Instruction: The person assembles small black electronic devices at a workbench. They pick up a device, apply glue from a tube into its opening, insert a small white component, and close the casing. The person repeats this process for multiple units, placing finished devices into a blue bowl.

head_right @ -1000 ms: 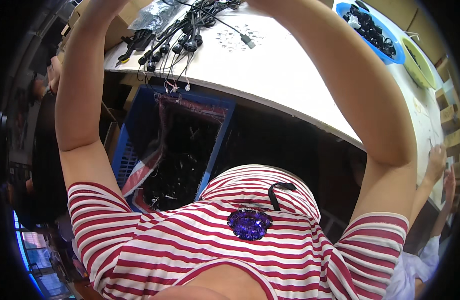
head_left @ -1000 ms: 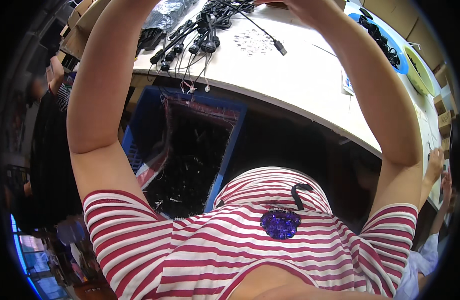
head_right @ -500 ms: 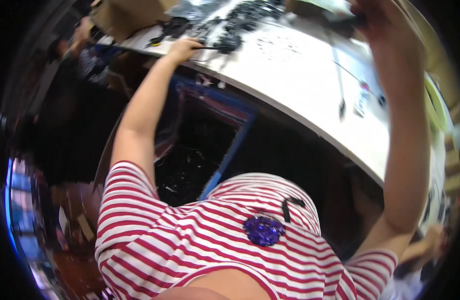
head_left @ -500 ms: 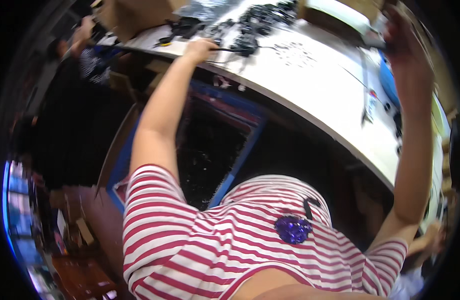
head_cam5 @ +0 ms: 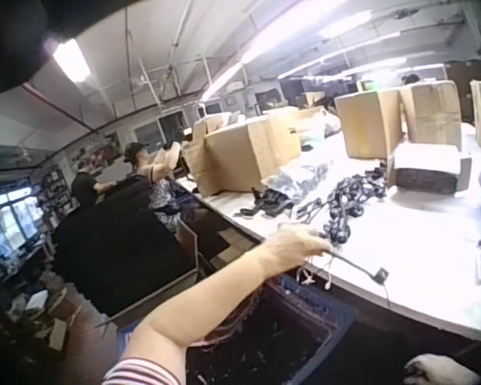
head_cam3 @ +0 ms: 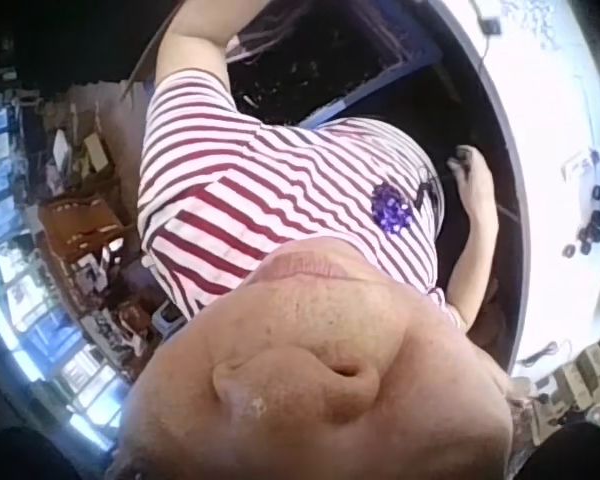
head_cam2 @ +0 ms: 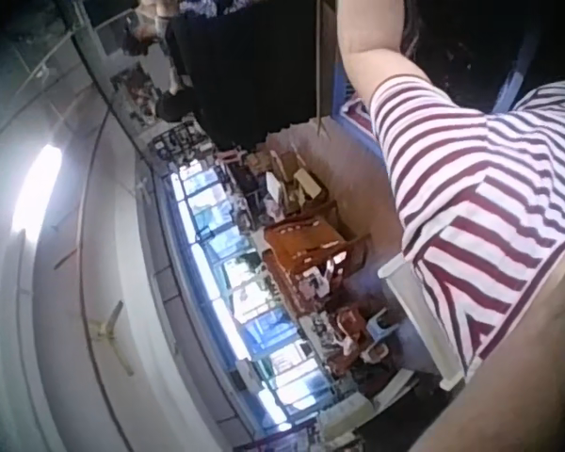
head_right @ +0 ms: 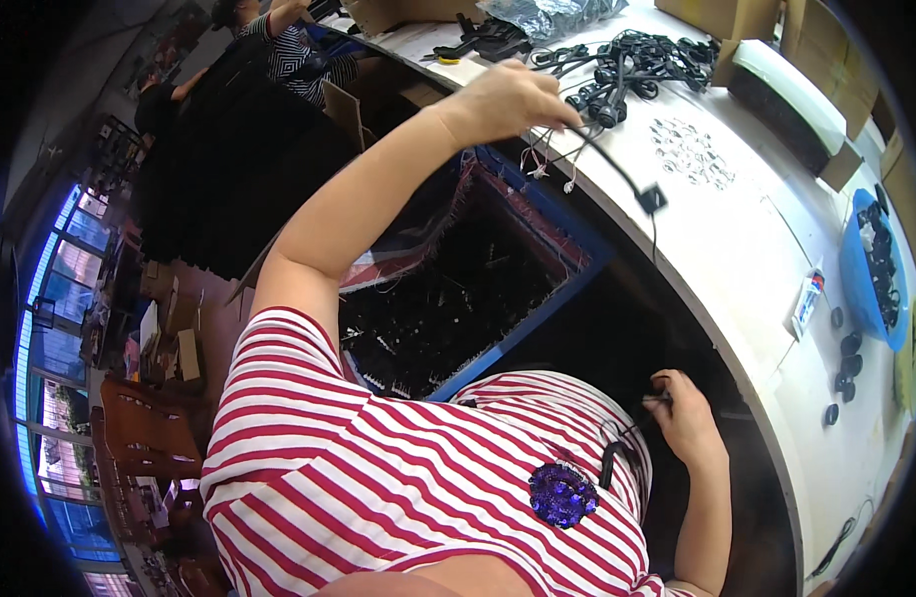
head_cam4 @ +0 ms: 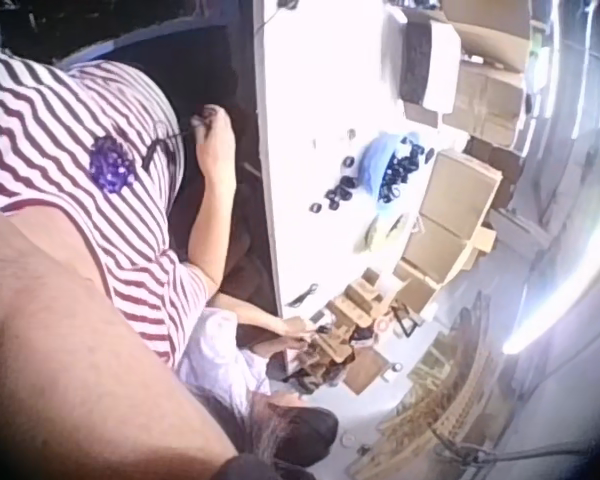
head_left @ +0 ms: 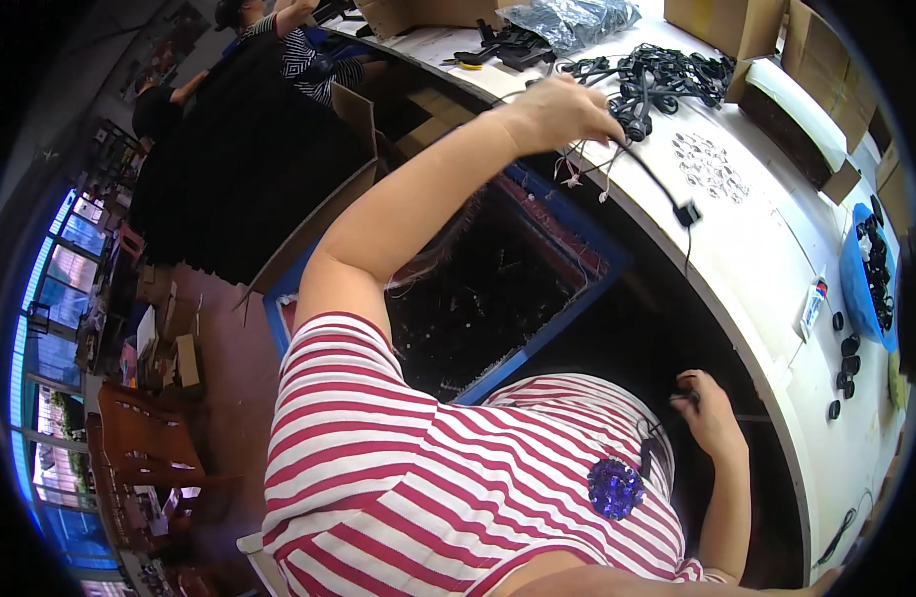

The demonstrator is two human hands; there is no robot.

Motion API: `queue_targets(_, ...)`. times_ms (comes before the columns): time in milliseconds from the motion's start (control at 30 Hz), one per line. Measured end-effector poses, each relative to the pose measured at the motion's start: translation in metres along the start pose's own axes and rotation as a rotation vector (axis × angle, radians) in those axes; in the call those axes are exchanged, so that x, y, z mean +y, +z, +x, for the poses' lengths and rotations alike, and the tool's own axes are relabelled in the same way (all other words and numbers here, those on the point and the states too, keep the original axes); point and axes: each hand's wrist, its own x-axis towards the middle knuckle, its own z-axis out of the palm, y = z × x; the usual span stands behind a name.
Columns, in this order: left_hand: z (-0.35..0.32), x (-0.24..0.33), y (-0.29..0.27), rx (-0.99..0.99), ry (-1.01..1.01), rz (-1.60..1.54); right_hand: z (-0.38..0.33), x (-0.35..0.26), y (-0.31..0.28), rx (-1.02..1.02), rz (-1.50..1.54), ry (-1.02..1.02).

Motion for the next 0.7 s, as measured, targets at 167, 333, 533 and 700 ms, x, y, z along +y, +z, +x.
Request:
queue_targets(167, 0.024, 0.094, 0.005, -0.256, 0.170, 0.004, -0.019, -0.001, -0.036, 0.124, -0.295, 0.196)
queue_targets(333, 0.050, 0.177, 0.017, -0.202, 0.349, -0.174, -0.010, -0.012, -0.006, 0.378, 0.130, -0.071)
queue_targets(533, 0.055, 0.212, 0.032, 0.268, 0.340, -0.467, -0.010, 0.009, 0.048, 0.290, 0.729, 0.163)
queue_targets(700, 0.022, 0.230, 0.046, -0.020, -0.553, -1.238, -0.023, 0.014, 0.044, 0.398, 0.820, 0.096)
